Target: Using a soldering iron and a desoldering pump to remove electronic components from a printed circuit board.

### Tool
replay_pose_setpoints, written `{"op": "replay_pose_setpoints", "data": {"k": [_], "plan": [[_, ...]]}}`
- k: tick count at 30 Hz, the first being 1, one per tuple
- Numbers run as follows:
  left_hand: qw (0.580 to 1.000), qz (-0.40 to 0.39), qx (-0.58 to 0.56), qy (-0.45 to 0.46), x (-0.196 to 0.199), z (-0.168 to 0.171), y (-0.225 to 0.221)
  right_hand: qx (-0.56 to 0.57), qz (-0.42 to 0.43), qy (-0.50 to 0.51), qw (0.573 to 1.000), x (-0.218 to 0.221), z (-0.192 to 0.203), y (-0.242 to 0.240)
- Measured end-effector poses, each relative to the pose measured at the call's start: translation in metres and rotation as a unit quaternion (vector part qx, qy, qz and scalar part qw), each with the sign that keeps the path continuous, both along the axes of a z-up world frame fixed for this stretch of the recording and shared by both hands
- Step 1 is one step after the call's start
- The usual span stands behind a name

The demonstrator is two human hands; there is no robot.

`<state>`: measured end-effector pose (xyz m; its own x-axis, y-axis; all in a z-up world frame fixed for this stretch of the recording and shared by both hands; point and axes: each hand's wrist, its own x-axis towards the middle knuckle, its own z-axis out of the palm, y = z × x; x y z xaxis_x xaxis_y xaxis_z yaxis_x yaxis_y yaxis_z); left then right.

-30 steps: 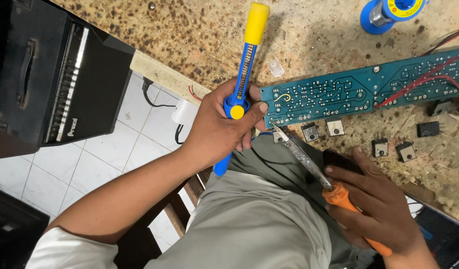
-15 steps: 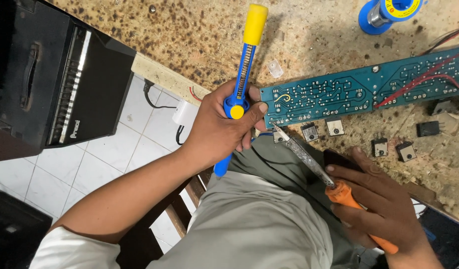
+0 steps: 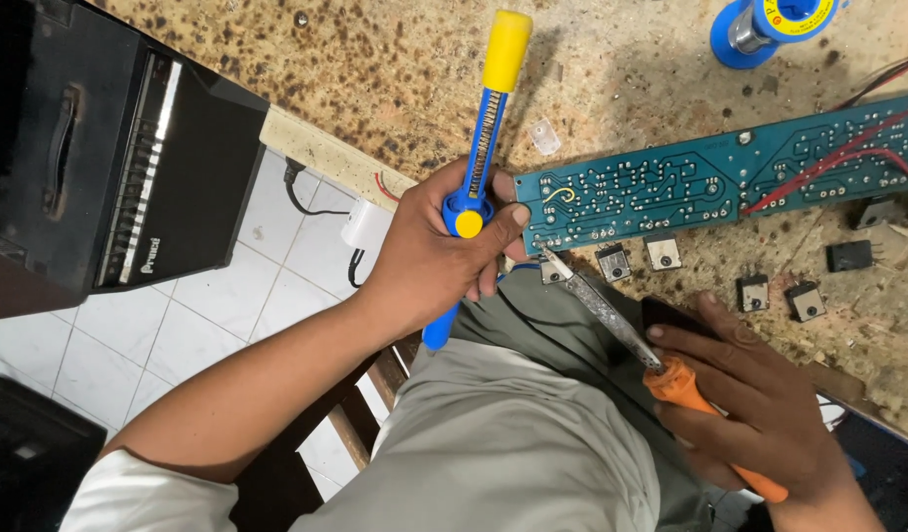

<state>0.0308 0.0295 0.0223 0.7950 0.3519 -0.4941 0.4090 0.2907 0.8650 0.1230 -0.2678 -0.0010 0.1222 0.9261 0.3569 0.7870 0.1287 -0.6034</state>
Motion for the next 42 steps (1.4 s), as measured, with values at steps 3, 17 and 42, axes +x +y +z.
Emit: {"op": "replay_pose_setpoints", "data": {"k": [3,17,42], "plan": [[1.0,-0.001,0.003,0.001,0.0,-0.002,0.0,-0.015,-0.039,0.026,0.999,-0.006,0.007,0.004],[0.987,0.078,0.138,-0.026,-0.021,0.028,-0.006,0.034,-0.115,0.044,0.992,-0.02,0.011,0.017],[0.825,0.096,0.045,-0.555,0.023,0.048,-0.016,0.109,-0.098,-0.001,0.989,-0.018,-0.02,0.011]]}}
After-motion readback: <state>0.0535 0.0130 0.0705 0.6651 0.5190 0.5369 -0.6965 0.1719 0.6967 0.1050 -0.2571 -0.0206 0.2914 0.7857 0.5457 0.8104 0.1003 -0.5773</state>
